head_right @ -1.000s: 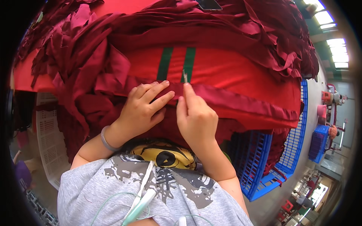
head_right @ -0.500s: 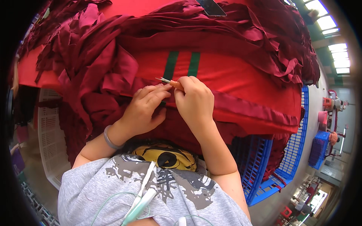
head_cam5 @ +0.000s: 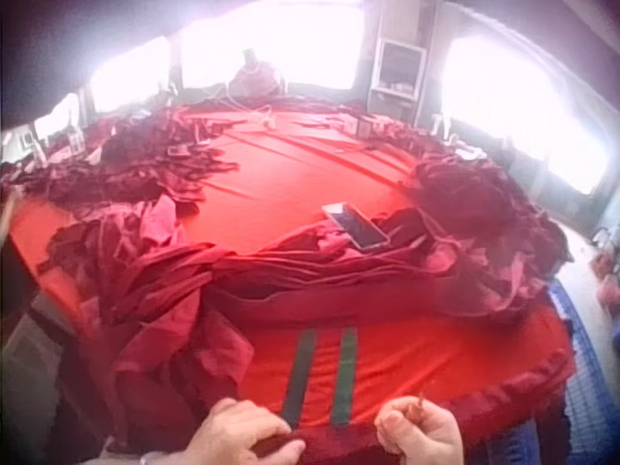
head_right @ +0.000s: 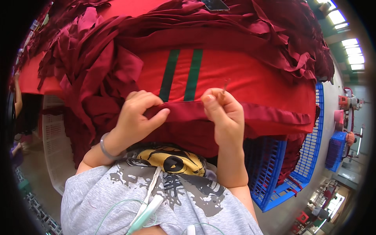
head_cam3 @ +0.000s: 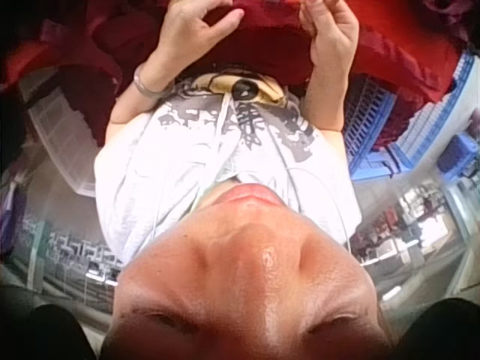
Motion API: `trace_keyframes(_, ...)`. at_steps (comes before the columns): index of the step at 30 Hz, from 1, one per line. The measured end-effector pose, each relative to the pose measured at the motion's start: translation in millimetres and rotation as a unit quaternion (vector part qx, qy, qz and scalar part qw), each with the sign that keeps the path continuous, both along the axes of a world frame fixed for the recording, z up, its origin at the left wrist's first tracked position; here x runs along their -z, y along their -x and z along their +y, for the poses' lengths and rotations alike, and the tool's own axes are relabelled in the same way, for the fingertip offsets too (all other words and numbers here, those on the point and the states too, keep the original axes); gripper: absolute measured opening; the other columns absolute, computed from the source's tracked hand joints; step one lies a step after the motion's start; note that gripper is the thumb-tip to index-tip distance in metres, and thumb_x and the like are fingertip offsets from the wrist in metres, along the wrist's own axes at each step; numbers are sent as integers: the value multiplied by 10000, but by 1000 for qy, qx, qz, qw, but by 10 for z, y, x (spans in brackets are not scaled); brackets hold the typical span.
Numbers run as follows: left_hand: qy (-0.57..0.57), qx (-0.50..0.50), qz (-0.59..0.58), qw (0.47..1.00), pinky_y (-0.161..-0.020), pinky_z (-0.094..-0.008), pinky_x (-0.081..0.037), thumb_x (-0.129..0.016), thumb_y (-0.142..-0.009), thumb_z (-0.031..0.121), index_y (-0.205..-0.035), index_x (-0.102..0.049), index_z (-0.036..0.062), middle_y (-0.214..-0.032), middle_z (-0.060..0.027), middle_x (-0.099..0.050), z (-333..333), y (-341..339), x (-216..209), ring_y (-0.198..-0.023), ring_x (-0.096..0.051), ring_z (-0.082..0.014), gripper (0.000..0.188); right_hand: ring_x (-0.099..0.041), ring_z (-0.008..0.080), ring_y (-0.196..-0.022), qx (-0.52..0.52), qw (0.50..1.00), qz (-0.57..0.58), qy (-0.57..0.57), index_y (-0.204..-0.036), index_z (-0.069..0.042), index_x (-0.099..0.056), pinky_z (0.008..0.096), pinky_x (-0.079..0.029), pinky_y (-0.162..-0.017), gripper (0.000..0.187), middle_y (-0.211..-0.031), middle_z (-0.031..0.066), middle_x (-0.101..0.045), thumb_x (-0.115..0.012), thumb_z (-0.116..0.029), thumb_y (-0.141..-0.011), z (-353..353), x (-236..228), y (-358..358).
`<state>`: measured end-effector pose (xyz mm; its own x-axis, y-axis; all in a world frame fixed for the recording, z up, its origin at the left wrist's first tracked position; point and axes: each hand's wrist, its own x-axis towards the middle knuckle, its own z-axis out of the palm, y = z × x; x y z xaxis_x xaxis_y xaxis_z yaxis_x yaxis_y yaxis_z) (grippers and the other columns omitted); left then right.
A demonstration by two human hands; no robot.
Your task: The person uses a small blade to cut and remove excess threads and loose fabric edges from a large stack of red material. They repeatedly lift sections of the fabric to access the edges, slice the threads, and pull the loose pieces away.
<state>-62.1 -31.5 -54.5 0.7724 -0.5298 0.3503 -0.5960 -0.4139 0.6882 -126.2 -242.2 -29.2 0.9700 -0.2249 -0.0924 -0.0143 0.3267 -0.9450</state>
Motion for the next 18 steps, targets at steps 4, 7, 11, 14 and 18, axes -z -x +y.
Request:
trace_keyframes(4,-12,-112,-34,993,-667,-378,-442,-774,-719,161,-661,-640,58,-602,-72,-602,508,-59,-409,-620,-601,-246,179,-354,10,-555,41,998,-18,43,-884,-18,-613,183,-253,-509,117,-673,-60,-479,-624,-111,-953,-267,199,176)
trace_keyframes(7,-207,-330,-231,892,-805,-397,-463,-678,-813,112,-933,-682,70,-942,-92,-672,1060,-310,-596,-898,-625,-286,126,-366,11,-555,123,990,10,65,-879,-27,-607,178,-263,-508,105,-669,-60,-476,-644,-105,-939,-426,290,325)
trace_keyframes(11,-137,-337,-362,858,-895,-397,-452,-666,-819,88,-1012,-681,82,-1037,-74,-672,913,-445,-708,-1023,-605,-285,194,-387,2,-592,148,986,28,72,-866,-41,-596,169,-281,-527,73,-688,-63,-481,-654,-40,-910,-404,299,354)
trace_keyframes(14,-65,-133,-247,957,-874,-399,-487,-648,-822,76,-1013,-684,80,-1063,-86,-676,191,-541,-539,-985,-627,-289,194,-377,8,-616,106,988,7,114,-794,-54,-546,178,-290,-553,155,-703,-56,-473,-649,10,-890,-323,286,350)
trace_keyframes(18,-66,-60,-156,984,-920,-423,-496,-615,-874,120,-1050,-698,55,-1082,-113,-691,-706,-814,-93,-1019,-640,-297,204,-338,41,-633,47,988,-37,146,-711,-60,-440,209,-288,-563,290,-708,-32,-438,-656,60,-864,-210,183,375)
